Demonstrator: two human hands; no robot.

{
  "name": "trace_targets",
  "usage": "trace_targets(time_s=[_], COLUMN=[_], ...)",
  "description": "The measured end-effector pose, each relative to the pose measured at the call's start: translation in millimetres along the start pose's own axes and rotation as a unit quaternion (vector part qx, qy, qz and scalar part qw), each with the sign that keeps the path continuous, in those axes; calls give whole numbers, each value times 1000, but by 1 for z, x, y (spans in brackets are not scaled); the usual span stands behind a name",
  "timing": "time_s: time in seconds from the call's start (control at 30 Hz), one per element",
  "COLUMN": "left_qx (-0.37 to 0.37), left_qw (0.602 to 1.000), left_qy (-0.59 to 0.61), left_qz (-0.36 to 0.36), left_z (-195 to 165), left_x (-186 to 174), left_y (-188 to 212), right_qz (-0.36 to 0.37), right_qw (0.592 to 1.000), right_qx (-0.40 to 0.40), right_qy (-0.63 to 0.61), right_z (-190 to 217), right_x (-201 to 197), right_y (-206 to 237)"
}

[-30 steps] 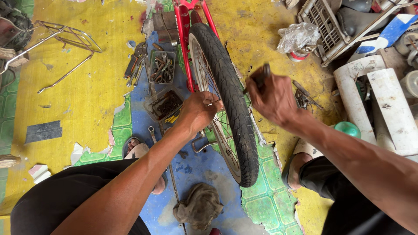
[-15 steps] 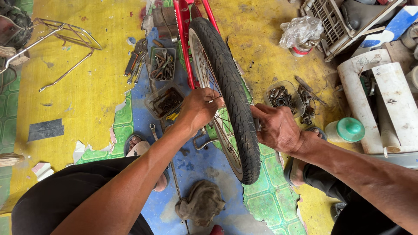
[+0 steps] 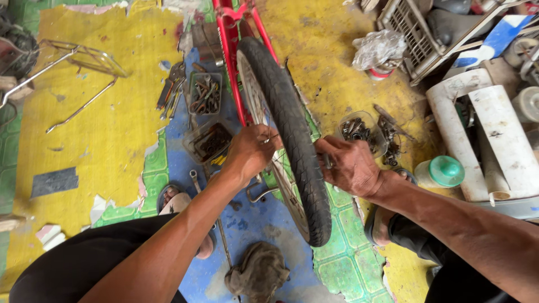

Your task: The person uses a tire lever to pry the tire bead away from the rim of a bicycle wheel. They repeatedly insert the lever at different points around the wheel to loosen the tire, rotating the wheel as needed to access new sections.

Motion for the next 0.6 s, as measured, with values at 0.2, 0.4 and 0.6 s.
trace_targets(time_s=[0.2, 0.4, 0.6], left_qx=[-13, -3, -99], left_qw=[1000, 1000, 995], left_qy=[-8, -13, 11], left_qz=[16, -1, 27], left_z=[-2, -19, -11], left_x=[-1, -6, 1], left_y=[2, 4, 6], right_qz=[-11, -1, 101], right_qw=[1000, 1000, 992], right_qx=[3, 18, 73], right_qy=[-20, 11, 31], right_z=[-1, -13, -23], right_x=[-4, 16, 43], right_y=[-4, -1, 6])
Point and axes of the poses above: each hand's wrist, its own y-axis away from the middle knuckle, its own x-axis out of the palm, z = x × y, the point moved 8 cm from there along -y, towards the middle knuckle, and after that the axes turned 8 degrees about x, right-handed, at the moved point
